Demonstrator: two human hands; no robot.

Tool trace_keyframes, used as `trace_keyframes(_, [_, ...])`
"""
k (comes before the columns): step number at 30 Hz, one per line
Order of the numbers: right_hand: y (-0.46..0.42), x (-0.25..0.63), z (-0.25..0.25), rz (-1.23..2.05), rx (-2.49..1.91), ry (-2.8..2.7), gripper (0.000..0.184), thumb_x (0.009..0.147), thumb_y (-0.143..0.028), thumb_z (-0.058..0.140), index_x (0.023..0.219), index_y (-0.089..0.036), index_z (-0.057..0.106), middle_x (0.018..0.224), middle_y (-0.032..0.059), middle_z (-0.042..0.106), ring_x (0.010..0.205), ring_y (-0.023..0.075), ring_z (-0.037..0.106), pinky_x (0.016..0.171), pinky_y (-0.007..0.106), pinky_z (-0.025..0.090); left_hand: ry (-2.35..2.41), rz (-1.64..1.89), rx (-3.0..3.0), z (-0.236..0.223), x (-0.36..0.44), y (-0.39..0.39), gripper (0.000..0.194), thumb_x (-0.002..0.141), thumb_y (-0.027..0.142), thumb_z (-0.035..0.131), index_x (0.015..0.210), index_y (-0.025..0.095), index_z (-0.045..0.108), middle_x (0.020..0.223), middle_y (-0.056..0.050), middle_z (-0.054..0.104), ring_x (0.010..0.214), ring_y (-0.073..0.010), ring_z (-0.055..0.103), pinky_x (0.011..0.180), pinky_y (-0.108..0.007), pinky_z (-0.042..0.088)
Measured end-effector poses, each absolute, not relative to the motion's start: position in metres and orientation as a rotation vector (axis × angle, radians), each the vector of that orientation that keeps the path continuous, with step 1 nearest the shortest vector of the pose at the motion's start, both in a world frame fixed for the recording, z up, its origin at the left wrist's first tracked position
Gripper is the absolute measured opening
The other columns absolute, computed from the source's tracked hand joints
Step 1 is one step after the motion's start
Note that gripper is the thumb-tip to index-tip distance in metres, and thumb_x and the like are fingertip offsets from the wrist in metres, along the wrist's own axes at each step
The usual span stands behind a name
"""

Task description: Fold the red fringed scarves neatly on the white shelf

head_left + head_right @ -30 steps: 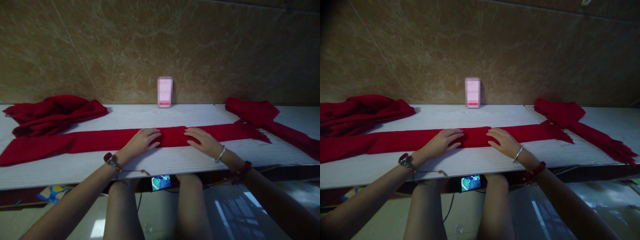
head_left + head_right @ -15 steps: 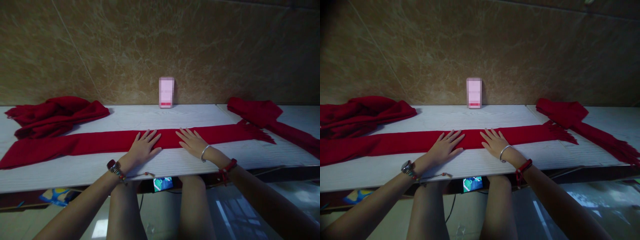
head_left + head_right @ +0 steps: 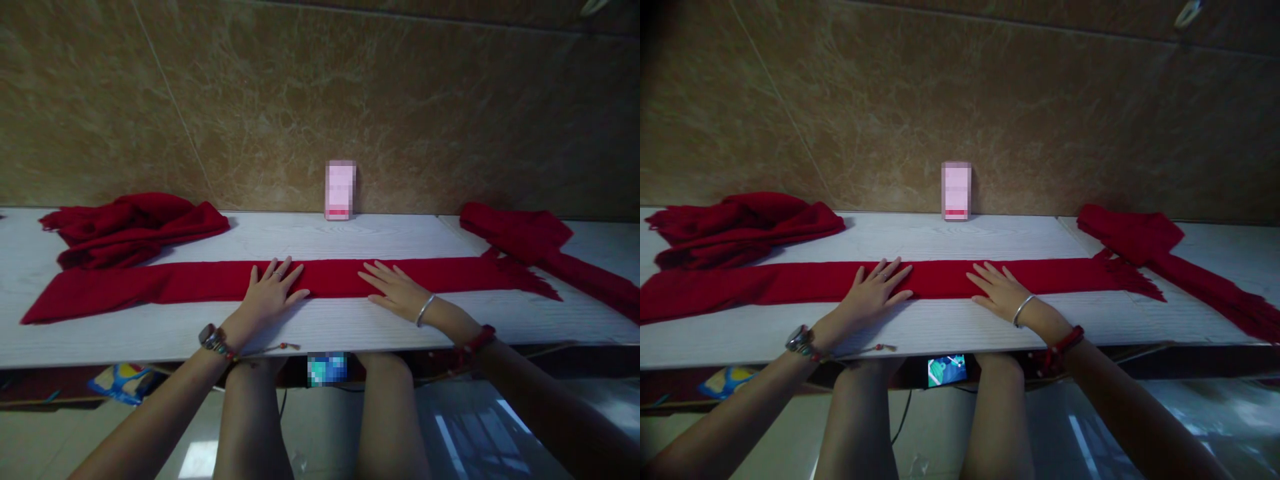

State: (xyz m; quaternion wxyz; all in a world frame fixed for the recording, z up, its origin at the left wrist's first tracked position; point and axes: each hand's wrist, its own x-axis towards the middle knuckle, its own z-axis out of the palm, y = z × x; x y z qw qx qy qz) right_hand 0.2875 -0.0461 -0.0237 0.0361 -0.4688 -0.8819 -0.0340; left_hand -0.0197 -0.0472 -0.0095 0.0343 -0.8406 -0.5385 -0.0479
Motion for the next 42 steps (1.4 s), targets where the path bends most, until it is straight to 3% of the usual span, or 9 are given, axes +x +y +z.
trace_keyframes(5, [-0.048,0.269,-0.009,-0.109,-1.439,-2.771,0.047,0.09,-0.039,0.042,0.133,-0.022,0.047,0.14,0.012,0.045,0.129,0.0282,0.04,0.1,0.051,0.039,-1.556,-0.039,-2.72,-0.004,-0.093,-0.037,0.058,0.088,0.054,0.037,0.134,0.021,0.045,0.144,-0.013,0.038,0.129,-0.0302,0.038,0.102,-0.047,0.036])
trace_keyframes(11, [-0.041,0.184,0.011,-0.139,-1.08,-2.834,0.039,0.091,-0.029,0.044,0.127,-0.018,0.053,0.135,0.0095,0.051,0.128,0.0213,0.042,0.104,0.041,0.037,-1.693,0.039,-2.537,-0.006,-0.167,-0.041,0.06,0.087,0.058,0.028,0.136,0.026,0.042,0.144,-0.01,0.038,0.133,-0.0363,0.031,0.099,-0.062,0.031])
trace_keyframes(17, [-0.028,0.097,0.0,-0.19,-0.819,-2.89,0.028,0.089,-0.017,0.046,0.111,-0.009,0.063,0.119,0.0122,0.064,0.114,0.0193,0.056,0.097,0.03,0.044,-1.592,-0.008,-2.581,-0.012,-0.2,-0.039,0.056,0.091,0.05,0.021,0.133,0.023,0.047,0.142,-0.009,0.041,0.128,-0.027,0.041,0.101,-0.044,0.038])
trace_keyframes(23, [-0.026,0.096,-0.014,-0.265,-0.845,-2.766,0.023,0.089,-0.008,0.044,0.096,-0.011,0.066,0.101,0.0125,0.07,0.093,0.0185,0.066,0.081,0.031,0.053,-1.582,0.011,-2.639,-0.012,-0.198,-0.049,0.047,0.094,0.039,0.021,0.137,0.032,0.039,0.147,-0.005,0.033,0.135,-0.0284,0.029,0.102,-0.056,0.032])
trace_keyframes(32, [-0.028,0.103,-0.016,-0.134,-0.589,-2.723,0.021,0.088,-0.014,0.048,0.083,-0.013,0.068,0.096,0.0113,0.071,0.098,0.0189,0.064,0.089,0.035,0.049,-1.666,0.174,-2.704,-0.005,-0.195,-0.057,0.055,0.089,0.059,0.029,0.138,0.037,0.033,0.151,-0.003,0.02,0.138,-0.0351,0.015,0.104,-0.065,0.017])
trace_keyframes(34, [-0.029,0.095,-0.008,-0.002,-0.706,-2.708,0.024,0.09,-0.018,0.045,0.088,-0.013,0.068,0.101,0.0114,0.07,0.102,0.0188,0.062,0.092,0.035,0.048,-1.677,0.182,-2.716,-0.004,-0.194,-0.058,0.056,0.088,0.06,0.028,0.139,0.036,0.031,0.151,-0.003,0.019,0.138,-0.035,0.014,0.104,-0.065,0.016])
trace_keyframes(36, [-0.031,0.084,-0.002,0.081,-0.825,-2.696,0.029,0.091,-0.025,0.043,0.107,-0.014,0.065,0.12,0.0125,0.063,0.117,0.0213,0.053,0.099,0.04,0.042,-1.69,0.194,-2.72,-0.002,-0.192,-0.059,0.057,0.088,0.06,0.026,0.14,0.036,0.03,0.152,-0.003,0.018,0.139,-0.0347,0.013,0.104,-0.065,0.015])
trace_keyframes(39, [-0.033,0.07,-0.001,0.119,-0.951,-2.796,0.046,0.092,-0.036,0.042,0.134,-0.018,0.045,0.144,0.0107,0.04,0.134,0.0277,0.031,0.106,0.056,0.027,-1.72,0.202,-2.715,0.0,-0.19,-0.06,0.058,0.088,0.06,0.025,0.14,0.035,0.029,0.152,-0.003,0.016,0.139,-0.0349,0.011,0.103,-0.066,0.016])
trace_keyframes(42, [-0.034,0.066,-0.006,0.134,-0.986,-2.915,0.05,0.093,-0.04,0.037,0.14,-0.026,0.035,0.149,0.0057,0.03,0.137,0.0294,0.023,0.107,0.06,0.021,-1.732,0.185,-2.719,0.0,-0.191,-0.061,0.057,0.088,0.058,0.026,0.14,0.034,0.032,0.152,-0.003,0.018,0.138,-0.035,0.013,0.103,-0.066,0.018])
